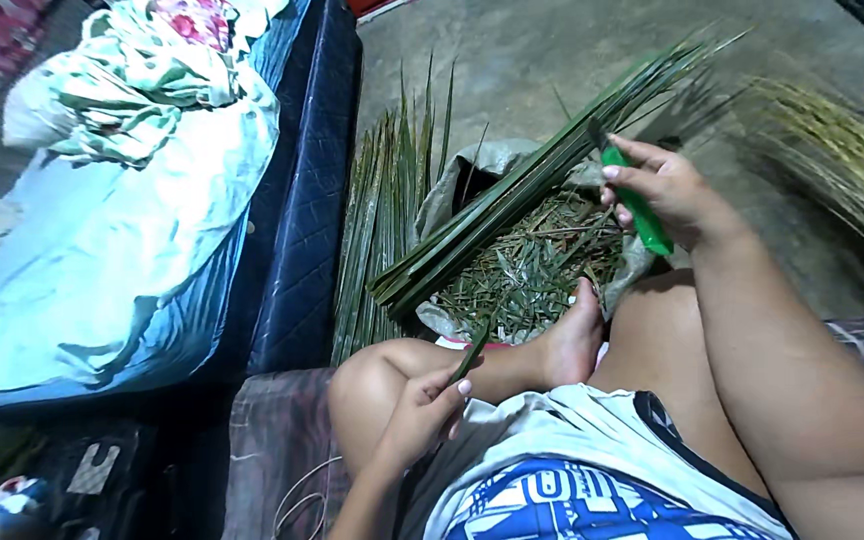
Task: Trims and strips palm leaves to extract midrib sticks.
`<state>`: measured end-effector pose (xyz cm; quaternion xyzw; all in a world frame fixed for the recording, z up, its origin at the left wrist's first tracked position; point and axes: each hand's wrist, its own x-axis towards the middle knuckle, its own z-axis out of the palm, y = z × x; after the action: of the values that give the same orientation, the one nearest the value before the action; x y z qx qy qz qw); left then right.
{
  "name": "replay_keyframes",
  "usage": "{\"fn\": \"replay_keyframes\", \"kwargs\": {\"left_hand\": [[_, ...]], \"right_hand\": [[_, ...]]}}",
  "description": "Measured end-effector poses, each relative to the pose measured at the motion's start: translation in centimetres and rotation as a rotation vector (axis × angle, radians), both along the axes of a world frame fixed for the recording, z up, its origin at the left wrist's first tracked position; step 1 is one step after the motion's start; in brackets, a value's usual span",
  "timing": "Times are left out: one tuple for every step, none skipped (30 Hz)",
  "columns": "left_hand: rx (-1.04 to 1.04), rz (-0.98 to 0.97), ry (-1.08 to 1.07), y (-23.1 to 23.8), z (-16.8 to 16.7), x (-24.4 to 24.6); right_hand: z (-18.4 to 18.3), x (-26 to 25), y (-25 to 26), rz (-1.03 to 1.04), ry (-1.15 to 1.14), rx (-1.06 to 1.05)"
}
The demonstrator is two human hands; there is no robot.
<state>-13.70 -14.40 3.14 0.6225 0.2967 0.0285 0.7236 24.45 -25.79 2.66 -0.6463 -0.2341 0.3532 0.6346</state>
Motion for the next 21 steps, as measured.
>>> {"fn": "replay_keyframes", "kwargs": {"left_hand": [[-0.013, -0.005, -0.005, 0.0, -0.2, -0.3], [-0.023, -0.014, -0.011, 0.0, -0.3, -0.5], [-0.025, -0.02, -0.011, 0.0, -0.4, -0.7], [-0.026, -0.023, -0.005, 0.0, -0.4, -0.9], [-0.027, -0.026, 0.001, 0.0, -0.5, -1.0], [-0.029, -0.027, 0.004, 0.0, -0.6, -1.2], [-0.028, -0.026, 0.008, 0.0, -0.7, -1.2], [-0.025, -0.016, 0.019, 0.0, -0.7, -1.2], [-0.019, -0.003, 0.034, 0.0, -0.7, -1.0], [-0.01, 0.013, 0.046, 0.1, -0.6, -0.8], [-0.003, 0.029, 0.053, 0.2, -0.5, -0.5], [0.008, 0.043, 0.058, 0.3, -0.4, -0.2], [0.022, 0.051, 0.066, 0.4, -0.3, 0.2], [0.036, 0.05, 0.074, 0.6, -0.1, 0.7], [0.044, 0.049, 0.067, 0.8, -0.1, 1.2], [0.044, 0.051, 0.057, 1.1, -0.1, 1.8], [0.041, 0.052, 0.048, 1.3, -0.1, 2.6], [0.032, 0.055, 0.038, 1.5, -0.2, 3.4], [0.02, 0.05, 0.025, 1.7, -0.3, 4.3], [0.002, 0.045, 0.007, 1.8, -0.4, 5.1], [-0.013, 0.031, -0.014, 2.0, -0.5, 5.8]], "right_hand": [[-0.1, 0.6, -0.3, -0.03, -0.008, -0.012], [-0.3, 1.2, -0.5, -0.067, -0.015, -0.023], [-0.4, 1.7, -0.8, -0.113, -0.028, -0.027], [-0.5, 2.2, -1.2, -0.167, -0.042, -0.029], [-0.6, 2.7, -1.6, -0.229, -0.058, -0.026], [-0.9, 3.3, -2.0, -0.302, -0.071, -0.019], [-1.2, 3.8, -2.4, -0.393, -0.083, 0.001], [-1.7, 4.3, -2.9, -0.497, -0.097, 0.024], [-2.1, 4.7, -3.2, -0.609, -0.116, 0.053], [-2.3, 4.9, -3.5, -0.712, -0.13, 0.082], [-2.3, 5.0, -3.7, -0.806, -0.135, 0.115], [-2.1, 5.0, -3.8, -0.874, -0.142, 0.149], [-1.8, 4.9, -3.9, -0.899, -0.161, 0.178], [-1.3, 4.2, -3.8, -0.875, -0.175, 0.192], [-0.6, 3.1, -3.5, -0.804, -0.182, 0.185], [0.0, 1.6, -3.1, -0.69, -0.186, 0.169], [0.6, -0.3, -2.5, -0.547, -0.194, 0.16], [1.0, -2.2, -1.8, -0.389, -0.224, 0.155], [1.3, -4.2, -0.9, -0.222, -0.256, 0.128], [1.5, -6.2, -0.1, -0.056, -0.262, 0.081], [1.4, -8.0, 0.8, 0.096, -0.275, 0.027]]}}
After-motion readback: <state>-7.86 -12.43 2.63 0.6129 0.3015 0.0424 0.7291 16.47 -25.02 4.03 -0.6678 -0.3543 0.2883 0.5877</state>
